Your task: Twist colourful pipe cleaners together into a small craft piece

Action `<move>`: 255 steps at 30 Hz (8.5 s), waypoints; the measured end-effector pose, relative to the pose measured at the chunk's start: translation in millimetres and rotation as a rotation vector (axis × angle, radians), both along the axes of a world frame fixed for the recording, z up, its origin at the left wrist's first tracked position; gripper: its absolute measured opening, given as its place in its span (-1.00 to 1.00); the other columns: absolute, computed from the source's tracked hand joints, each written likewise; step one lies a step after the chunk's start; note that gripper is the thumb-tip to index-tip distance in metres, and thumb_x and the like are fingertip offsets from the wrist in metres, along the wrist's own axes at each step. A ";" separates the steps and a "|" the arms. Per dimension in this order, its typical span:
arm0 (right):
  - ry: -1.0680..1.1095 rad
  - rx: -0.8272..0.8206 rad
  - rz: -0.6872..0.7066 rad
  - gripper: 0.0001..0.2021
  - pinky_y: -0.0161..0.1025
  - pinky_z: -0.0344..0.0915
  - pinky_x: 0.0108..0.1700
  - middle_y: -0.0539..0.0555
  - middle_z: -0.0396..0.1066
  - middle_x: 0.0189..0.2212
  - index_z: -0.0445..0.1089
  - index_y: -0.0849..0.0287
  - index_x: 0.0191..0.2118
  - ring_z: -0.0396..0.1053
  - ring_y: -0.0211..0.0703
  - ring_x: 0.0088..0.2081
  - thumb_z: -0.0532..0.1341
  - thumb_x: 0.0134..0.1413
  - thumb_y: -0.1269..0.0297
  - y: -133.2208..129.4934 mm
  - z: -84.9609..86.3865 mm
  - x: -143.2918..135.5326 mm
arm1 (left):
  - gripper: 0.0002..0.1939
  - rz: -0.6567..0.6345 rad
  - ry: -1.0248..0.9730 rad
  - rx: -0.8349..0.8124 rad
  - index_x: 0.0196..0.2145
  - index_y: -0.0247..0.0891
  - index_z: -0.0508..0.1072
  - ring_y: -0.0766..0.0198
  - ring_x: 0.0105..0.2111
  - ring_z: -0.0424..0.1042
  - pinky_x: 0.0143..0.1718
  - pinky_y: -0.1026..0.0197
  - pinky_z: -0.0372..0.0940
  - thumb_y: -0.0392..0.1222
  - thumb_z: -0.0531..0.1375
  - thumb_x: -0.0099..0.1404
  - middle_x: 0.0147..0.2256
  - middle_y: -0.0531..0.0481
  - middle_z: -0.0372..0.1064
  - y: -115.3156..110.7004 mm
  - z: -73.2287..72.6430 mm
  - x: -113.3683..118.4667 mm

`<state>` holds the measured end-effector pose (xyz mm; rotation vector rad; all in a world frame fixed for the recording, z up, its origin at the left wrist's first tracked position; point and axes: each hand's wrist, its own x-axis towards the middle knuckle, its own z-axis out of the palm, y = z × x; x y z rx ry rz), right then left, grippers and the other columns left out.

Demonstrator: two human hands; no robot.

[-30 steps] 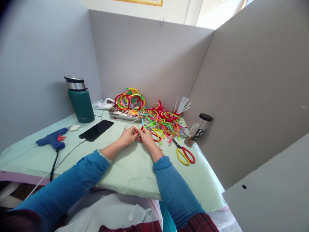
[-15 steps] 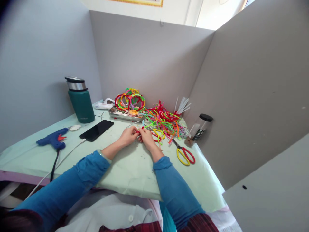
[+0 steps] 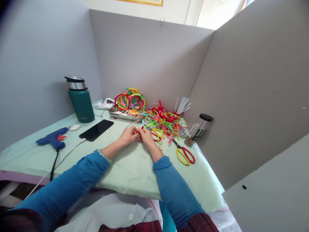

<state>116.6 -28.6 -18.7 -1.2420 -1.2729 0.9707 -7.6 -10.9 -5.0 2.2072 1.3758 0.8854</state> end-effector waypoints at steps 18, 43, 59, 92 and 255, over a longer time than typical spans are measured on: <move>-0.045 0.020 0.019 -0.70 -0.39 0.07 -0.65 -0.08 0.21 -0.74 0.24 0.18 -0.49 0.16 -0.35 -0.69 0.08 0.01 0.03 -0.2 0.4 -0.6 | -0.83 -0.002 0.014 0.026 -0.34 -0.25 0.36 0.29 -0.48 0.32 -0.46 0.29 0.11 -0.16 0.08 0.10 -0.52 0.04 0.37 1.3 -0.8 -1.0; -0.179 0.067 0.008 -0.74 -0.39 0.14 -0.62 -0.06 0.25 -0.71 0.25 0.19 -0.51 0.21 -0.33 -0.67 0.06 0.07 0.13 1.6 -2.0 -1.3 | -0.81 -0.034 0.138 -0.011 -0.27 -0.28 0.31 0.24 -0.40 0.37 -0.42 0.26 0.15 -0.18 0.06 0.14 -0.41 -0.04 0.40 -4.7 3.6 -2.7; -0.204 0.073 0.009 -0.73 -0.41 0.14 -0.62 -0.07 0.26 -0.70 0.25 0.19 -0.50 0.22 -0.33 -0.66 0.06 0.07 0.11 2.6 -3.4 -0.6 | -0.78 -0.040 0.144 -0.021 -0.24 -0.27 0.30 0.21 -0.38 0.38 -0.43 0.26 0.14 -0.16 0.07 0.14 -0.39 -0.06 0.41 -5.4 4.6 -3.0; -0.296 0.125 -0.020 -0.68 -0.38 0.09 -0.56 -0.07 0.22 -0.68 0.23 0.18 -0.55 0.18 -0.31 -0.60 0.05 0.06 0.06 3.6 -5.6 1.5 | -0.71 -0.034 0.274 0.029 -0.17 -0.33 0.27 0.11 -0.25 0.40 -0.33 0.21 0.20 -0.14 0.04 0.17 -0.26 -0.20 0.42 -12.8 8.9 -2.8; -0.049 0.067 -0.005 -0.70 -0.37 0.09 -0.65 -0.08 0.20 -0.73 0.20 0.16 -0.55 0.15 -0.33 -0.69 0.08 0.02 0.04 4.0 -4.7 1.6 | -0.67 -0.078 0.345 0.135 -0.38 -0.22 0.49 0.20 -0.38 0.41 -0.39 0.26 0.16 -0.03 -0.02 0.22 -0.41 -0.10 0.46 -12.4 7.6 -3.7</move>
